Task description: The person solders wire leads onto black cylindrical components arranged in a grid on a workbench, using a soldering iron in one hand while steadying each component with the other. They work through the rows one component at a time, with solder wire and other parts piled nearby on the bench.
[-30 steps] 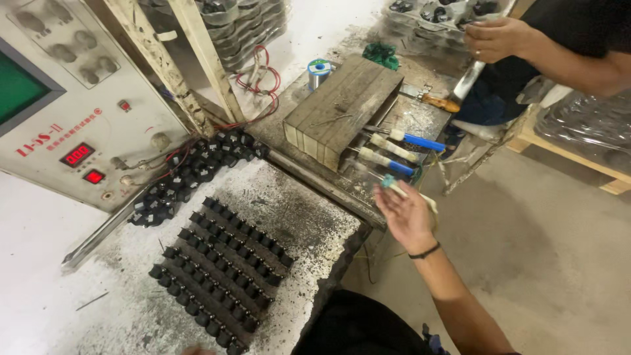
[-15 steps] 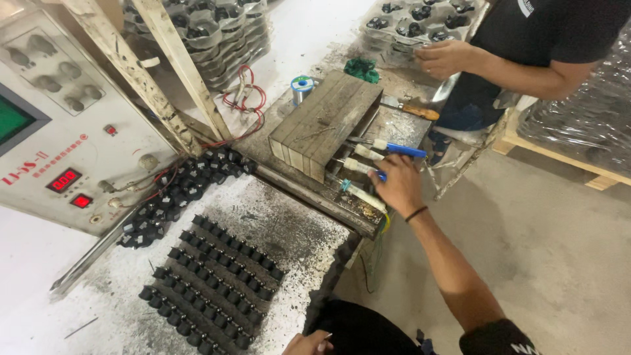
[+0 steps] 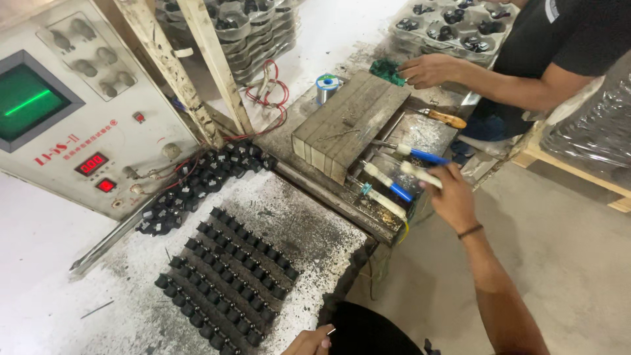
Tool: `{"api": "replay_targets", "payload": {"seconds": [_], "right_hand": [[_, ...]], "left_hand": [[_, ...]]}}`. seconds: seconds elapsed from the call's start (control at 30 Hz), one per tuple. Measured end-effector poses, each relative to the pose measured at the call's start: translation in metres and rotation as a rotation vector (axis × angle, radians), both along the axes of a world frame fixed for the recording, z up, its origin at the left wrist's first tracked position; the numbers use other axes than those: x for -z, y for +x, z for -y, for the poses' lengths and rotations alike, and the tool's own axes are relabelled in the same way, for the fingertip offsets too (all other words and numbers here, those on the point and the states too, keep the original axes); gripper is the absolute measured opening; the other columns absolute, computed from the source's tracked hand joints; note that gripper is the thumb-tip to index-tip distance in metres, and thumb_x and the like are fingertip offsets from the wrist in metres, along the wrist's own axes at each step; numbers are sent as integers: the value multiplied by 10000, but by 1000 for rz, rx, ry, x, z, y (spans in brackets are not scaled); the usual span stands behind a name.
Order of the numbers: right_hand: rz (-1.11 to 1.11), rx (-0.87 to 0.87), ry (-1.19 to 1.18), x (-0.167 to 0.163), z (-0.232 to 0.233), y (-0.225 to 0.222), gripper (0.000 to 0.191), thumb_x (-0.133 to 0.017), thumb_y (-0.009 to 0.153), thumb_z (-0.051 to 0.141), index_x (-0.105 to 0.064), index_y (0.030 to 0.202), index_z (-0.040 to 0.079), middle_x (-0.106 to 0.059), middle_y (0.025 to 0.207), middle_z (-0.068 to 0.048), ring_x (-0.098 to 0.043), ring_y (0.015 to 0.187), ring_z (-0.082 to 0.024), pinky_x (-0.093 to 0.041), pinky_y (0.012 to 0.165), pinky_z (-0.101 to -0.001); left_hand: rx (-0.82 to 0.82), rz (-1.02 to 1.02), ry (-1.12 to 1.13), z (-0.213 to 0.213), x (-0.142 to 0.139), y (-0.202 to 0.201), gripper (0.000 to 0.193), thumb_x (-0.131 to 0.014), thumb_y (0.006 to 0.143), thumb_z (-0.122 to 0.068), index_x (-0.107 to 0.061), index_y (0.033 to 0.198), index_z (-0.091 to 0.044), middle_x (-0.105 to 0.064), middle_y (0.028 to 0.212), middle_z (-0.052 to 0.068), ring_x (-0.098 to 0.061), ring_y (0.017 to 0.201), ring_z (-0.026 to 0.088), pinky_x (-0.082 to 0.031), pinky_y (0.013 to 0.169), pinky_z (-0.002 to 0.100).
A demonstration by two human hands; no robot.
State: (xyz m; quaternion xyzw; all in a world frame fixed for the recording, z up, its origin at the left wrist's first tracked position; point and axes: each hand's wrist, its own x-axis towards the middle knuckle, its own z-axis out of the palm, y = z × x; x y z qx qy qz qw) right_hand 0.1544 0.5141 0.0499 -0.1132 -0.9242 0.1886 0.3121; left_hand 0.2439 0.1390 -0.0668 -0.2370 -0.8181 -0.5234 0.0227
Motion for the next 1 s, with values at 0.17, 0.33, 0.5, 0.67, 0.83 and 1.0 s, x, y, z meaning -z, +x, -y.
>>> {"api": "replay_targets", "payload": {"seconds": [0.17,0.33,0.5,0.67,0.83,1.0], "right_hand": [[-47,-161,-385,30,30,87,226,-768,881,132,-643,1040,31,-603,890,-39,-520,687,-132,-414,577,-281],[-18,-552,-563,44,132,90,276,-769,824,89,-664,1071,26,-657,830,-24,-582,616,-102,-429,523,-255],[-317,-664,-18,40,197,85,428,-766,838,77,-635,1245,94,-619,1034,-136,-637,888,-258,-525,776,-381],[-94,-1378,-798,52,238,68,614,-718,994,322,-512,1446,-39,-563,1355,-209,-611,1200,-335,-474,1054,-414],[236,-1153,-1484,85,260,36,673,-623,1003,490,-608,1389,-61,-706,1181,-218,-701,979,-321,-584,828,-418],[497,-853,-2175,110,241,23,439,-609,1025,236,-639,1331,-77,-720,1090,-223,-657,951,-285,-501,853,-390]], "left_hand": [[-50,93,186,-16,-16,-6,156,-751,814,-15,-846,918,-82,-787,722,69,-800,674,175,-623,649,304],[165,147,400,-43,-54,-17,115,-723,884,13,-784,981,27,-735,1193,218,-716,1159,303,-535,986,378],[-218,256,630,-5,-76,-27,134,-651,919,27,-761,988,59,-756,1188,181,-710,1090,234,-542,939,330],[-247,321,732,42,-82,-15,132,-652,936,38,-753,1004,92,-761,1080,189,-735,977,224,-594,860,323],[-347,578,826,61,-109,14,153,-628,930,30,-758,1004,62,-791,970,143,-733,773,173,-600,702,282],[-834,-404,77,123,-124,52,228,-697,856,95,-713,1045,-32,-738,893,96,-705,689,167,-528,589,264]]}}
